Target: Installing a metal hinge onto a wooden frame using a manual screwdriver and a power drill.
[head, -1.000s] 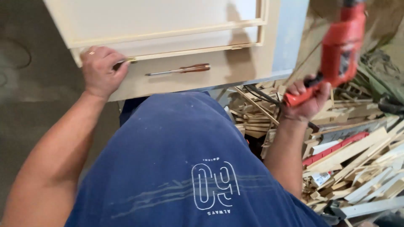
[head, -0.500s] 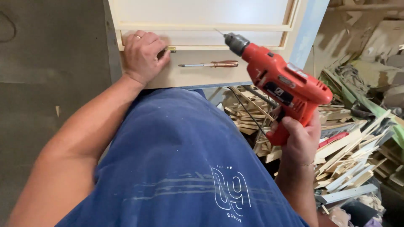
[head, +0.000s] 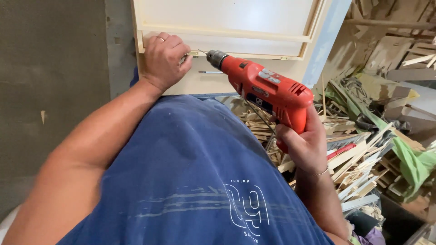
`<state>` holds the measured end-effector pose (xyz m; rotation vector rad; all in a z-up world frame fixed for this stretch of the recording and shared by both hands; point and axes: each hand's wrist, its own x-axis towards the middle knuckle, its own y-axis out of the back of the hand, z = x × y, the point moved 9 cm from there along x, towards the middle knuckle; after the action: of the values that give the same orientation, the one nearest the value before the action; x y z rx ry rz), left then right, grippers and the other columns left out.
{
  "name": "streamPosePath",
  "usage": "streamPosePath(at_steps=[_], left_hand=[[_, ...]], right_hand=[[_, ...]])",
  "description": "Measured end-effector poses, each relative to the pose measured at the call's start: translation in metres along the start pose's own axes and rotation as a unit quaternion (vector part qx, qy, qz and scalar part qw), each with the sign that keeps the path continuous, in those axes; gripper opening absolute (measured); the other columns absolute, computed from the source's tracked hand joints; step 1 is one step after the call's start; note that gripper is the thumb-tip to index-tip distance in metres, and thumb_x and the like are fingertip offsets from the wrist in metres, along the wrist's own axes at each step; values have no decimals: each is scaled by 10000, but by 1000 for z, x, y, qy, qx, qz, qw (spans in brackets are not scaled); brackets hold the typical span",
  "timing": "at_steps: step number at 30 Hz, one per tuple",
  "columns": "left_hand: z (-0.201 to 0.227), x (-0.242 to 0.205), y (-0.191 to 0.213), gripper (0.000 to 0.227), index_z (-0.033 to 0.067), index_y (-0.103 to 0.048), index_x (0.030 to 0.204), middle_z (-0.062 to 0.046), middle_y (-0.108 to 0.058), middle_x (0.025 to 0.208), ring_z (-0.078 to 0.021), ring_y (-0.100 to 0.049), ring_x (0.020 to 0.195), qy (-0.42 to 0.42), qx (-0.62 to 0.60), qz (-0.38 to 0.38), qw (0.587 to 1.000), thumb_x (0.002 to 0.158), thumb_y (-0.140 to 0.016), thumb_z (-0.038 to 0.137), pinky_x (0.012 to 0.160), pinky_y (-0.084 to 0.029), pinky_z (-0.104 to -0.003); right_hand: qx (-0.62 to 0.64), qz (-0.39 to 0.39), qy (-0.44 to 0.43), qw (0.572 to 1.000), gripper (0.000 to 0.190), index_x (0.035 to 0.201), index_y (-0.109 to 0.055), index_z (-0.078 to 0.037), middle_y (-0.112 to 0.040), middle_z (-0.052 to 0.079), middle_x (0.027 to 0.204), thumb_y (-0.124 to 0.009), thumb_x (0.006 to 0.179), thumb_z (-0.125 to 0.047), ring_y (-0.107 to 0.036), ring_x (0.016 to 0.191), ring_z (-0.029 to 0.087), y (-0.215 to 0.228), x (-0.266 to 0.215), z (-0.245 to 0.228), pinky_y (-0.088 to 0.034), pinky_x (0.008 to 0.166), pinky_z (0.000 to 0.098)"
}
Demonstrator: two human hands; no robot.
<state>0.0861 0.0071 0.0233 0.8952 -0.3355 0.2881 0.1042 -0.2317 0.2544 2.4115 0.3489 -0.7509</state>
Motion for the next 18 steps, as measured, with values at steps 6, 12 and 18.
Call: streamPosePath(at_steps=[6, 12, 18], left_hand=[[0, 2, 3, 69, 217, -709, 833, 16, -655, 854, -238, -583, 800, 0, 13, -14, 1000, 815, -764, 255, 716, -431, -384], [-4, -3, -8, 81, 196, -687, 809, -2, -623, 832, -248, -553, 769, 1, 13, 8, 1000, 776, -746, 240, 664, -417, -384], [-4, -3, -11, 95, 187, -707, 794, 5, -644, 825, -231, -561, 779, 9, 27, -12, 1000, 807, -754, 268, 661, -428, -368]], right_hand=[[-139, 20, -21, 990, 494, 1272, -579, -70, -646, 47, 830, -650, 785, -121, -536, 516, 116, -3, 2, -8, -458, 434, 259], [-239, 0, -12, 971, 520, 1291, -611, -127, -567, -4, 803, -656, 774, -133, -486, 653, 114, -13, 12, -14, -437, 563, 274], [-283, -1, -16, 959, 654, 1412, -587, -149, -681, -1, 1019, -687, 766, -151, -600, 862, 124, -26, 20, -23, -499, 781, 278]])
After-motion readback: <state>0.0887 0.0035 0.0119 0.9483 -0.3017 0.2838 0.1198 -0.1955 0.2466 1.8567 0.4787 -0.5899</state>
